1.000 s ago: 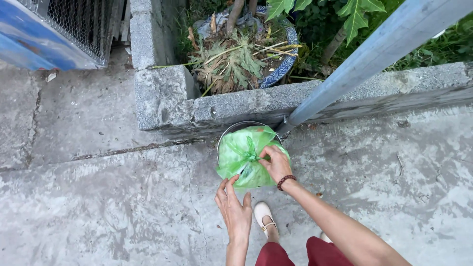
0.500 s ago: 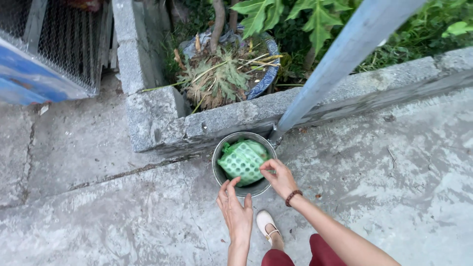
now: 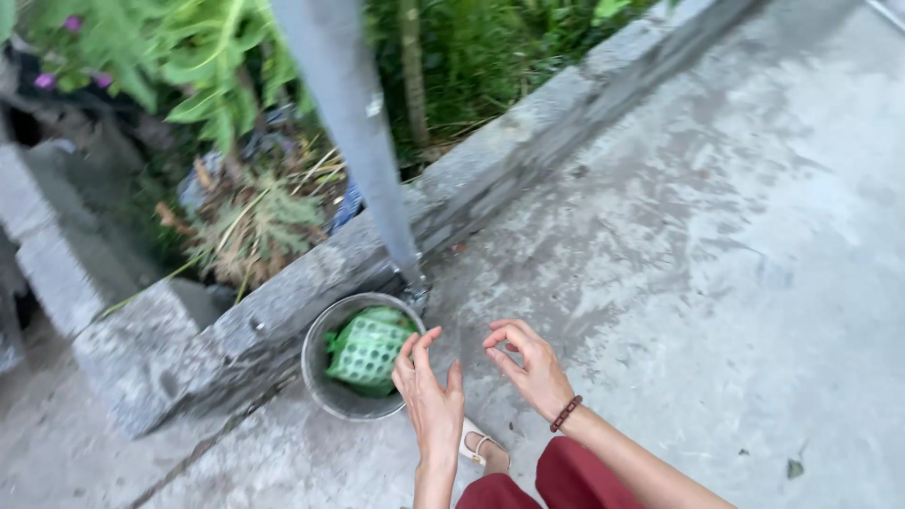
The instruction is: The recorder consolidates waste into a plastic bag, ties it, and carries it outside to a disposal bin.
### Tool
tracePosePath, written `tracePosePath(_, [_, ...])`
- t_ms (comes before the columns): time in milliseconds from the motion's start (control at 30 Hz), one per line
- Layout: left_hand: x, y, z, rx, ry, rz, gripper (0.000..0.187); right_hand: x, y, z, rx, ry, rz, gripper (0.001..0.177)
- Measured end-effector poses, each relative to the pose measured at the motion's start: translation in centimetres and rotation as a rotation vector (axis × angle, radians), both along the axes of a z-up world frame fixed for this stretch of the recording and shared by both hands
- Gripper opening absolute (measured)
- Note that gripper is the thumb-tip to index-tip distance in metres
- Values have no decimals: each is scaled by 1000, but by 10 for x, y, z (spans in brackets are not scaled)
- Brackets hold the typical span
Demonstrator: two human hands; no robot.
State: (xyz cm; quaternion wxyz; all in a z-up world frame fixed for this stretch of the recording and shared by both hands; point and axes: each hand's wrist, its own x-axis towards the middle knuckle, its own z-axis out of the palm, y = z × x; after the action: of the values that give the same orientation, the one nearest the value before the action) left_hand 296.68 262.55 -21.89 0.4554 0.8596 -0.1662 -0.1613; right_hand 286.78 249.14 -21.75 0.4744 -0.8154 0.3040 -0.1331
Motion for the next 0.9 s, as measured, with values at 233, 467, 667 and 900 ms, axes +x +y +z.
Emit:
tracePosePath(233, [-64, -75, 30, -69, -52, -212, 52, -90, -52, 48, -15, 46, -252, 10])
tracePosePath(467, [-180, -154, 68, -131, -100, -397, 33, -235, -104, 72, -198, -74, -457, 9])
tracePosePath(667, [-295, -221, 88, -149, -176, -579, 32, -371, -137, 97, -281, -20, -676, 11])
tracePosePath(900, [-411, -296, 112, -182, -177, -813, 35, -501, -164, 122, -275, 20, -906, 10])
